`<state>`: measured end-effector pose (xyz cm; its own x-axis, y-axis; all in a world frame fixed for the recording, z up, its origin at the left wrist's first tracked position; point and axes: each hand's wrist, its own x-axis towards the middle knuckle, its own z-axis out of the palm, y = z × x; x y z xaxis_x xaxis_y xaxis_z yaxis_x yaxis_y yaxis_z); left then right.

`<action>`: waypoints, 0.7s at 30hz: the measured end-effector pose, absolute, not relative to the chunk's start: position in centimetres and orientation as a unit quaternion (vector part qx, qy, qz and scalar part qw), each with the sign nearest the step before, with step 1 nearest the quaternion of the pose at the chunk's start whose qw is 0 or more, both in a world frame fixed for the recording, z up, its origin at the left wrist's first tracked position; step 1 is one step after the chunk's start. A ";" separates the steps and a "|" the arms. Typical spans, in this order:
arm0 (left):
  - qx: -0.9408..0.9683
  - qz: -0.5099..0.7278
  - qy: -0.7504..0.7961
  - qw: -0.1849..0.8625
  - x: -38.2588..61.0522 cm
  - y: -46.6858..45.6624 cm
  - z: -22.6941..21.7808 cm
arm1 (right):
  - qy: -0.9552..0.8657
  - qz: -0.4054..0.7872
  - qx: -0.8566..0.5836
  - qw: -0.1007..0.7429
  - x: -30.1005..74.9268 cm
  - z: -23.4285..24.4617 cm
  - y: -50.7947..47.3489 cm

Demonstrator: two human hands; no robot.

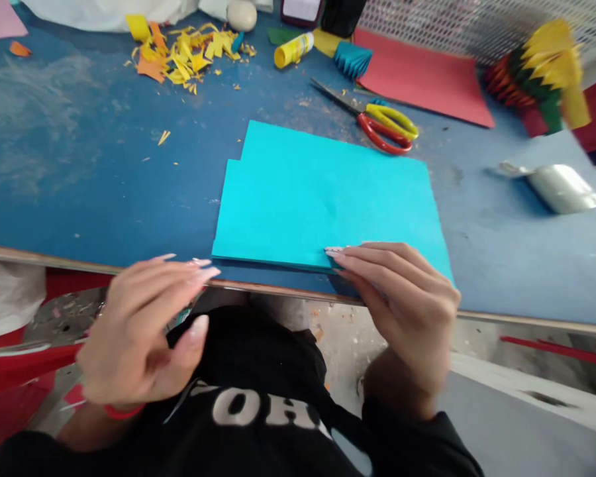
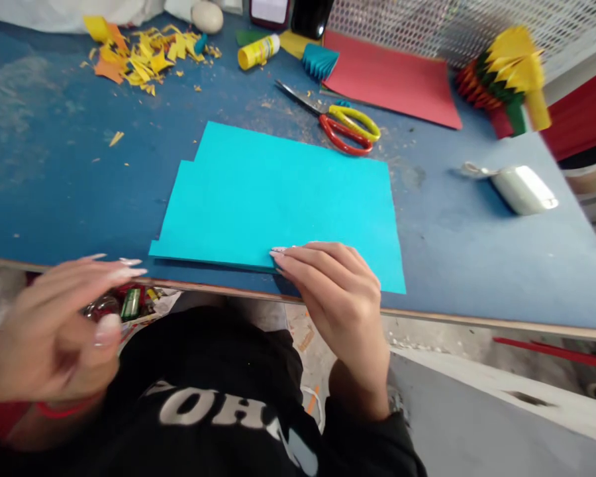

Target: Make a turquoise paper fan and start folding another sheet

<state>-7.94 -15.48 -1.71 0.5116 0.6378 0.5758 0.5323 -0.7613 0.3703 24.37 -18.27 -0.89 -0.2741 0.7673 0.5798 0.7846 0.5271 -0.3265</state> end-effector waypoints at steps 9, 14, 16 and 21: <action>0.893 0.395 0.199 0.084 -1.8 -16.2 -1.4 | -0.758 -0.034 -0.491 0.428 23.5 -1.8 -18.3; 0.897 0.382 0.173 0.142 -1.0 -16.7 -2.2 | -0.752 0.058 -0.509 0.415 23.6 -0.9 -18.4; 0.901 0.366 0.141 0.185 -0.7 -17.0 -2.7 | -0.751 0.117 -0.524 0.385 23.6 -0.4 -18.6; 0.880 0.376 0.190 0.221 -0.6 -17.7 -2.8 | -0.730 0.170 -0.532 0.393 23.5 -0.1 -19.0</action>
<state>-0.56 -17.73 -2.83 0.6446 0.5003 0.5781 0.1679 -0.8304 0.5313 23.49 -19.02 -0.09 -0.1238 0.9114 0.3924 0.6433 0.3748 -0.6676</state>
